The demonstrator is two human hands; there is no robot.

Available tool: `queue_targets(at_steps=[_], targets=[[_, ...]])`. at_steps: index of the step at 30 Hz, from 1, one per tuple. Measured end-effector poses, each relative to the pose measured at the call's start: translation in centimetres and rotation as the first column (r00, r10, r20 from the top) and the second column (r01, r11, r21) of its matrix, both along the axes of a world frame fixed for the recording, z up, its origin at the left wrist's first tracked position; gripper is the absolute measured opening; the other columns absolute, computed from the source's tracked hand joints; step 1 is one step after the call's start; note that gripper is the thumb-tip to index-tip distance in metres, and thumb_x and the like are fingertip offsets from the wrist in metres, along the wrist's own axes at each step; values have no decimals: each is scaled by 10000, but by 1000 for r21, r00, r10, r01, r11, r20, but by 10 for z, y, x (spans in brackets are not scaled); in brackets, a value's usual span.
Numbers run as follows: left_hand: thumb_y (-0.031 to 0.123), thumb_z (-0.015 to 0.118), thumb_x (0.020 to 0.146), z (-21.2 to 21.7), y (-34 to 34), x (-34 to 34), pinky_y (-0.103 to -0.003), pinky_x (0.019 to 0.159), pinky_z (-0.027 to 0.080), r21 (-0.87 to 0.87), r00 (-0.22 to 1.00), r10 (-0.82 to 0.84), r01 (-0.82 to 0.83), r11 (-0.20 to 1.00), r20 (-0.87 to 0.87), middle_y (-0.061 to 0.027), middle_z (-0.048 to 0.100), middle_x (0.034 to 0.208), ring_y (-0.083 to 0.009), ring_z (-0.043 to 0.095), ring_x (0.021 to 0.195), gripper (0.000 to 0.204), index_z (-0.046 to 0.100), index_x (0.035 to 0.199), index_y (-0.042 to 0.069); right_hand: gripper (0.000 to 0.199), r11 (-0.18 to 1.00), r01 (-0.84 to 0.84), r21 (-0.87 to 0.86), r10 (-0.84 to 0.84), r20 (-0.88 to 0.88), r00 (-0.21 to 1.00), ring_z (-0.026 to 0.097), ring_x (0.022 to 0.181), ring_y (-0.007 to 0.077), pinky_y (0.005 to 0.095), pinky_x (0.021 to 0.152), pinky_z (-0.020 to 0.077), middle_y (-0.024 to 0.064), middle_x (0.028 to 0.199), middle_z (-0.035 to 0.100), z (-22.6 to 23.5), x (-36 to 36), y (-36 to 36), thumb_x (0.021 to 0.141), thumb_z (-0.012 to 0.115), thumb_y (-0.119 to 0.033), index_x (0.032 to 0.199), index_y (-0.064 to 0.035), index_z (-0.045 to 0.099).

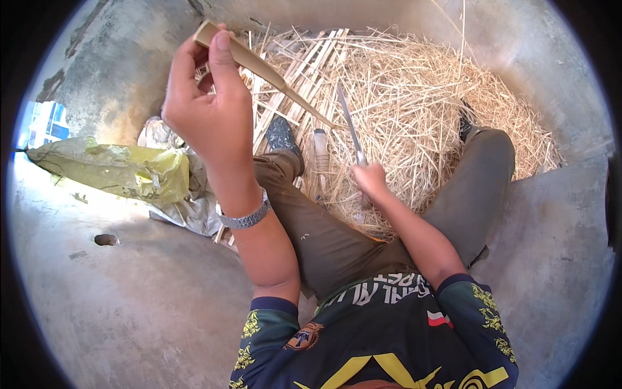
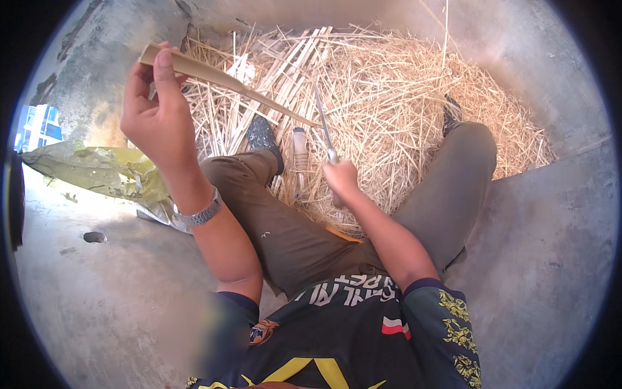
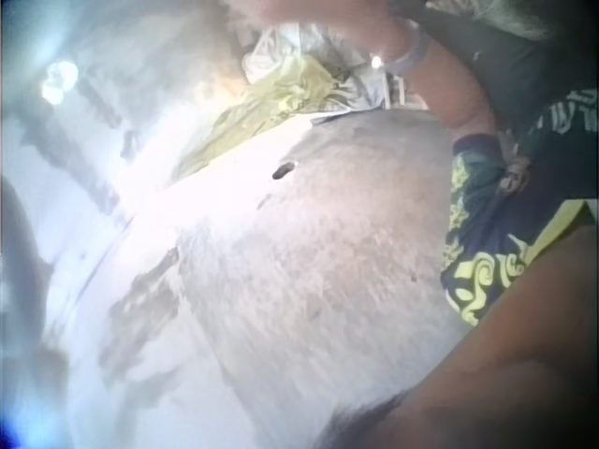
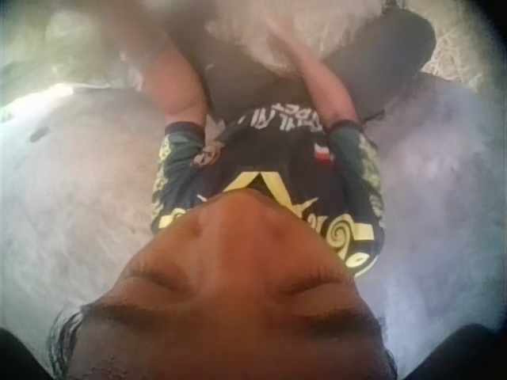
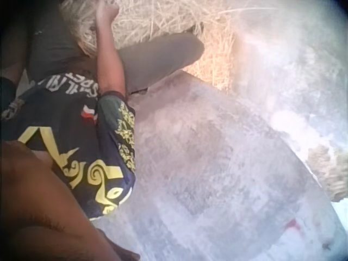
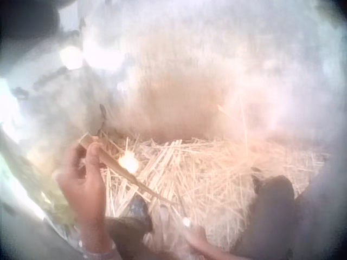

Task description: The person sits on the floor and uses a large knife to split long bamboo strips into thinner pieces. They hold the bamboo with one hand and repeatedly strike it with the knife to separate the layers, dropping the finished pieces onto a pile.

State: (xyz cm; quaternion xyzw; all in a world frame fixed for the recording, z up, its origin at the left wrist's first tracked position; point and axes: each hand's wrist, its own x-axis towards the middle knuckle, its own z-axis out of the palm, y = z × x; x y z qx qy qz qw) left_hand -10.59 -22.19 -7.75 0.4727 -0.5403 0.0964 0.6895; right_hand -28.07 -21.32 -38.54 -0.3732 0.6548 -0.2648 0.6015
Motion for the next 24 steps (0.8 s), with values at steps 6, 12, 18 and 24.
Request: queue_targets(at_steps=[6, 12, 18, 24], targets=[[122, 670, 954, -4, 4, 1, -242, 671, 587, 19, 997, -45, 46, 999, -62, -115, 724, 925, -114, 679, 813, 205, 701, 1030, -65, 228, 909, 12, -416, 78, 198, 977, 463, 414, 86, 280, 401, 381, -1, 534, 516, 101, 9, 5, 899, 629, -165, 716, -65, 538], [119, 593, 967, -2, 10, -15, -243, 516, 496, -1, 972, 100, -102, 995, 215, -74, 655, 747, -100, 591, 618, 180, 670, 854, 2, 260, 919, -211, -334, 252, 84, 964, 522, 520, 125, 316, 528, 429, 40, 579, 574, 86, 23, 19, 830, 651, -219, 685, -9, 603], [113, 690, 935, -3, 2, 17, -231, 592, 540, -13, 991, 102, -101, 995, 88, -85, 714, 845, -86, 641, 722, 174, 710, 997, -48, 285, 934, -302, -191, 302, -32, 953, 552, 443, 162, 347, 422, 434, 77, 541, 567, 50, 23, -11, 819, 654, -201, 649, 13, 576], [112, 630, 978, 6, 8, 10, -273, 783, 608, 110, 1000, 16, -14, 994, -21, -116, 722, 988, -138, 687, 890, 199, 691, 1076, -50, 302, 844, -177, -507, 189, -27, 982, 585, 512, 197, 354, 519, 475, 67, 642, 616, 61, 48, -13, 810, 682, -287, 799, 14, 664]])
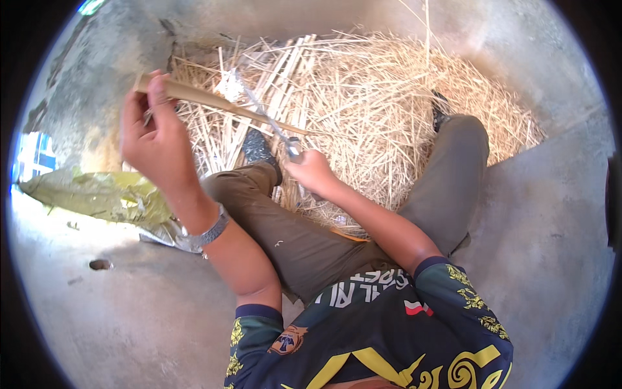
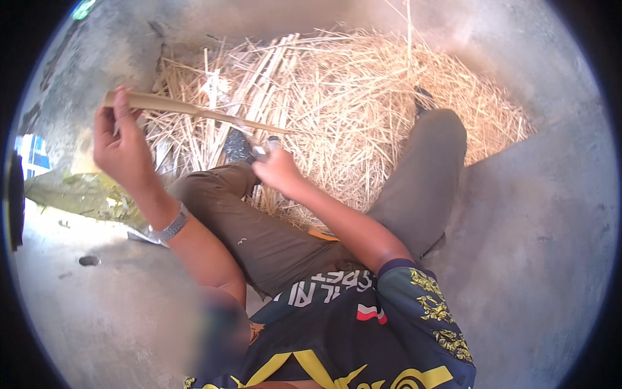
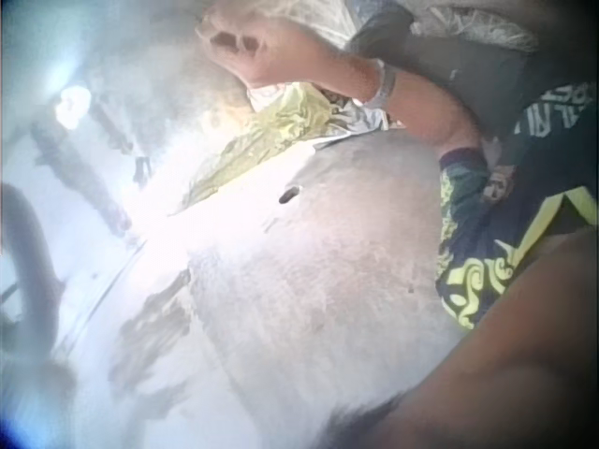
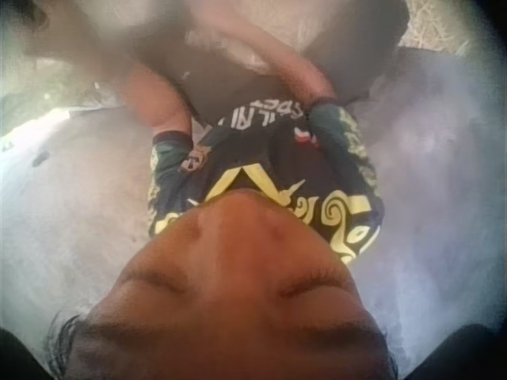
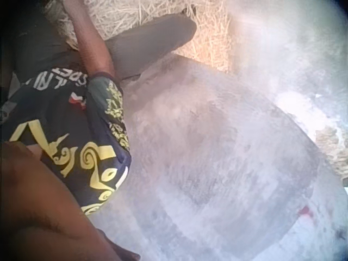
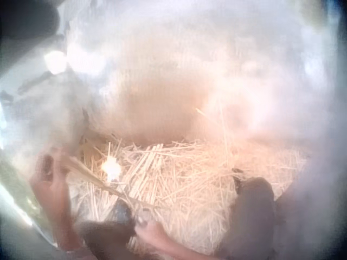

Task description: The person sits on the floor and uses a large knife to split long bamboo strips into thinner pieces. They hold the bamboo with one hand and repeatedly strike it with the knife to separate the layers, dropping the finished pieces onto a pile.

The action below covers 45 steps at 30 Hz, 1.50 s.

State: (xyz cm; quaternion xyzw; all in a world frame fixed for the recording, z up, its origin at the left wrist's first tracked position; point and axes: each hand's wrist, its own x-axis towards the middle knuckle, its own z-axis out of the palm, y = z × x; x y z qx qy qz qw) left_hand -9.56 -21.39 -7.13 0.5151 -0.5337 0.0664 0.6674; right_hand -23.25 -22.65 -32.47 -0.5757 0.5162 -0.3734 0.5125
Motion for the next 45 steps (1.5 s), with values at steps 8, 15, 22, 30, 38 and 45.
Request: queue_targets(at_steps=[8, 15, 22, 30, 38, 45], targets=[[112, 605, 994, -8, 1, -17, -287, 797, 608, 14, 996, -44, 43, 999, 83, -136, 717, 1008, -154, 691, 913, 207, 676, 1089, -58, 260, 981, -42, 188, 38, 30, 999, 513, 439, 157, 316, 435, 431, 66, 581, 599, -33, -2, -1, 874, 608, -166, 974, 62, 681], [140, 569, 1017, -6, -3, -28, -271, 737, 548, 0, 993, -116, 116, 993, 5, -115, 706, 956, -142, 662, 875, 190, 649, 1049, -29, 326, 822, 169, 544, 152, -495, 855, 703, 883, 288, 400, 768, 540, 146, 969, 715, -169, -67, 26, 836, 644, -277, 1038, -27, 695], [232, 341, 1044, -43, -39, -39, -352, 661, 547, -70, 878, -439, 434, 898, -190, -92, 562, 746, -161, 551, 680, 230, 461, 1001, 41, 233, 828, 51, 558, 143, -298, 944, 642, 570, 234, 381, 523, 509, 144, 711, 641, -189, -47, 21, 855, 630, -196, 925, 25, 615], [259, 348, 1052, -53, -42, -49, -305, 615, 514, -123, 864, -483, 468, 875, -142, -41, 484, 722, -110, 476, 649, 250, 455, 991, 41, 208, 788, 3, 615, 149, -196, 969, 616, 522, 224, 388, 458, 496, 146, 701, 625, -192, -58, 19, 849, 642, -156, 919, 35, 600], [248, 345, 1054, -52, -37, -46, -279, 630, 497, -82, 874, -466, 459, 885, -141, -15, 464, 719, -80, 450, 641, 241, 461, 973, 53, 233, 812, -27, 584, 176, -201, 964, 615, 478, 230, 383, 461, 513, 157, 630, 635, -180, -57, 22, 854, 616, -155, 873, 77, 602], [236, 354, 1056, -48, -39, -46, -275, 647, 478, -69, 850, -502, 498, 864, -161, 1, 454, 726, -66, 426, 655, 221, 461, 989, 55, 219, 817, -56, 574, 203, -196, 959, 650, 520, 235, 392, 514, 536, 129, 622, 650, -221, -62, 14, 847, 603, -198, 871, 20, 617]])
